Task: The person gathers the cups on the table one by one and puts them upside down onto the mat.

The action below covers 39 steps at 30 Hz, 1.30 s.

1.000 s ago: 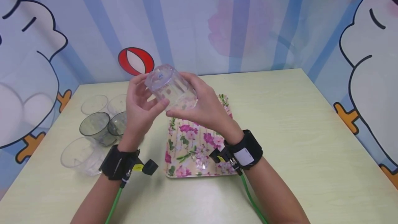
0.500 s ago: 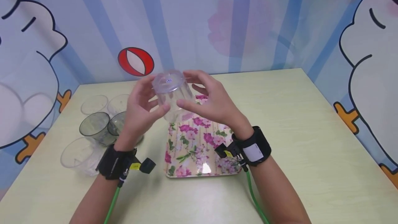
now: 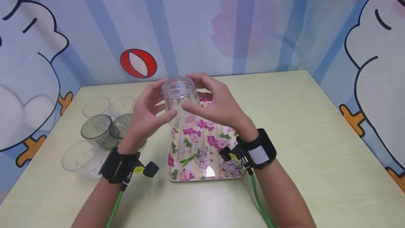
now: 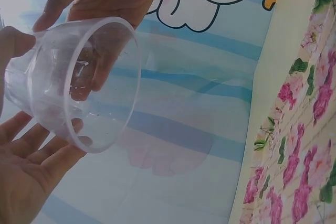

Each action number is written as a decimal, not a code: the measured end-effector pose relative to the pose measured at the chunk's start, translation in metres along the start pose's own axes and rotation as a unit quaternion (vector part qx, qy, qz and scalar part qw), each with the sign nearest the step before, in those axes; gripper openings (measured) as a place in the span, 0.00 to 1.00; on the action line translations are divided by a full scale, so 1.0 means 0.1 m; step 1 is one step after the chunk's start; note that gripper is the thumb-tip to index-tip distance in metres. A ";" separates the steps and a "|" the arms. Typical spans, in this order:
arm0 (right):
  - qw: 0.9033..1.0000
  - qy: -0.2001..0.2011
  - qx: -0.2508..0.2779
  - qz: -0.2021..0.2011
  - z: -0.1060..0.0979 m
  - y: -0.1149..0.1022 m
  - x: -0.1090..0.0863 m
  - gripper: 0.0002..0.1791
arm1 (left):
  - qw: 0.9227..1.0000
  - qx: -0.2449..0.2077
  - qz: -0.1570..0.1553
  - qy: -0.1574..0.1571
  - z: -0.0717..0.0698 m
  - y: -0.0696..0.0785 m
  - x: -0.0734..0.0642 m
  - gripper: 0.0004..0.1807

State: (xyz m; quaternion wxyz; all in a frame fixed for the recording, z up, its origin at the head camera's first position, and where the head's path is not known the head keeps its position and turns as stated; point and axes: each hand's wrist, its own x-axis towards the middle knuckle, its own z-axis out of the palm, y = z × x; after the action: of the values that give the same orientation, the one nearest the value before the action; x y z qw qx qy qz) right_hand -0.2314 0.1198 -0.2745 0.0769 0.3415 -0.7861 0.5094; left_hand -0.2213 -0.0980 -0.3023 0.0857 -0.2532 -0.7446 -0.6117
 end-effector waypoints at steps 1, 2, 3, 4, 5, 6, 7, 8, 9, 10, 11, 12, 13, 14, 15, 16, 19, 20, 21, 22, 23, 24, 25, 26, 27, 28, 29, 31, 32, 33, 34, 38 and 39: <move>1.000 0.003 -0.001 0.000 0.00 0.00 0.00 0.36 | 1.000 -0.002 -0.001 -0.003 0.00 0.00 0.00 0.40; 1.000 0.006 0.000 0.000 0.00 0.00 0.00 0.35 | 1.000 -0.004 -0.001 -0.004 -0.01 0.00 0.00 0.40; 1.000 0.009 0.000 -0.001 0.00 0.00 0.00 0.35 | 1.000 -0.005 -0.001 -0.007 -0.01 0.00 0.01 0.40; 1.000 0.013 0.000 -0.001 0.00 0.00 0.00 0.35 | 1.000 -0.007 0.000 -0.010 -0.02 0.00 0.01 0.39; 1.000 0.018 0.002 -0.001 0.01 0.00 0.00 0.35 | 1.000 -0.008 0.000 -0.012 -0.02 0.00 0.01 0.39; 1.000 0.022 0.002 -0.002 0.01 0.01 0.00 0.35 | 1.000 -0.009 0.001 -0.015 -0.03 0.00 0.02 0.39; 1.000 0.026 0.003 -0.004 0.01 0.01 0.00 0.35 | 1.000 -0.008 0.002 -0.017 -0.03 0.01 0.02 0.39; 1.000 0.030 0.004 -0.006 0.01 0.01 0.00 0.35 | 1.000 -0.007 0.003 -0.018 -0.03 0.01 0.02 0.39; 0.999 0.035 0.005 -0.007 0.02 0.01 0.00 0.35 | 1.000 -0.007 0.004 -0.021 -0.04 0.02 0.03 0.39; 0.999 0.039 0.006 -0.010 0.02 0.01 0.00 0.35 | 1.000 -0.005 0.005 -0.022 -0.04 0.02 0.03 0.39; 0.999 0.045 0.006 -0.013 0.03 0.01 0.00 0.35 | 1.000 -0.003 0.007 -0.022 -0.04 0.03 0.04 0.39; 0.999 0.051 0.006 -0.016 0.03 0.01 0.00 0.35 | 1.000 0.002 0.009 -0.022 -0.04 0.04 0.04 0.39; 0.998 0.059 0.005 -0.020 0.03 0.01 0.00 0.34 | 1.000 0.008 0.013 -0.020 -0.04 0.04 0.04 0.39; 0.997 0.067 0.004 -0.024 0.03 0.01 0.00 0.34 | 1.000 0.015 0.019 -0.018 -0.05 0.05 0.04 0.39; 0.997 0.076 0.004 -0.029 0.03 0.01 0.00 0.34 | 0.999 0.022 0.026 -0.015 -0.05 0.07 0.04 0.39; 0.996 0.084 0.003 -0.033 0.03 0.01 0.01 0.34 | 0.999 0.031 0.033 -0.010 -0.05 0.08 0.04 0.39; 0.994 0.101 0.001 -0.042 0.03 0.01 0.02 0.35 | 0.997 0.054 0.049 0.003 -0.04 0.11 0.03 0.40; 0.994 0.102 0.001 -0.043 0.03 0.02 0.02 0.35 | 0.997 0.060 0.052 0.007 -0.04 0.12 0.03 0.40; 0.994 0.103 0.000 -0.043 0.03 0.02 0.03 0.35 | 0.996 0.066 0.053 0.010 -0.03 0.12 0.02 0.41; 0.994 0.103 -0.002 -0.043 0.03 0.02 0.03 0.35 | 0.996 0.073 0.052 0.014 -0.02 0.13 0.02 0.41; 0.994 0.102 -0.004 -0.043 0.03 0.01 0.04 0.35 | 0.995 0.079 0.053 0.017 -0.02 0.13 0.02 0.41; 0.994 0.100 -0.004 -0.043 0.04 0.01 0.04 0.35 | 0.995 0.085 0.054 0.021 -0.01 0.12 0.02 0.42; 0.994 0.098 -0.006 -0.043 0.04 0.01 0.05 0.35 | 0.994 0.090 0.055 0.025 -0.01 0.12 0.02 0.42; 0.994 0.097 -0.007 -0.044 0.05 0.01 0.05 0.35 | 0.994 0.093 0.058 0.029 -0.02 0.12 0.03 0.41; 0.994 0.095 -0.008 -0.044 0.06 0.01 0.06 0.35 | 0.993 0.095 0.059 0.033 -0.02 0.11 0.03 0.41; 0.995 0.094 -0.009 -0.044 0.06 0.01 0.07 0.35 | 0.993 0.097 0.060 0.036 -0.02 0.11 0.03 0.41; 0.995 0.092 -0.009 -0.043 0.07 0.02 0.07 0.35 | 0.993 0.098 0.060 0.039 -0.03 0.10 0.03 0.41; 0.995 0.090 -0.012 -0.041 0.08 0.03 0.08 0.35 | 0.993 0.098 0.058 0.040 -0.03 0.10 0.03 0.40; 0.995 0.090 -0.013 -0.039 0.08 0.03 0.08 0.35 | 0.993 0.097 0.057 0.040 -0.03 0.10 0.03 0.40; 0.995 0.090 -0.014 -0.037 0.08 0.03 0.08 0.35 | 0.993 0.097 0.056 0.039 -0.03 0.09 0.03 0.40; 0.995 0.090 -0.014 -0.036 0.08 0.04 0.07 0.35 | 0.993 0.096 0.055 0.038 -0.02 0.09 0.03 0.40; 0.996 0.085 -0.016 -0.022 0.09 0.05 0.02 0.36 | 0.994 0.095 0.048 0.037 0.01 0.05 0.00 0.39; 0.996 0.084 -0.017 -0.018 0.11 0.06 0.00 0.36 | 0.994 0.096 0.045 0.037 0.02 0.04 -0.02 0.39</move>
State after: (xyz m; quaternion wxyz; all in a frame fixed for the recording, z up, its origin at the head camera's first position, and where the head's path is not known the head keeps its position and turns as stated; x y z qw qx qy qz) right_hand -0.2329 0.1122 -0.2841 0.1572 0.3104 -0.7790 0.5216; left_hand -0.2170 -0.0963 -0.3003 0.1645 -0.2546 -0.7839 -0.5419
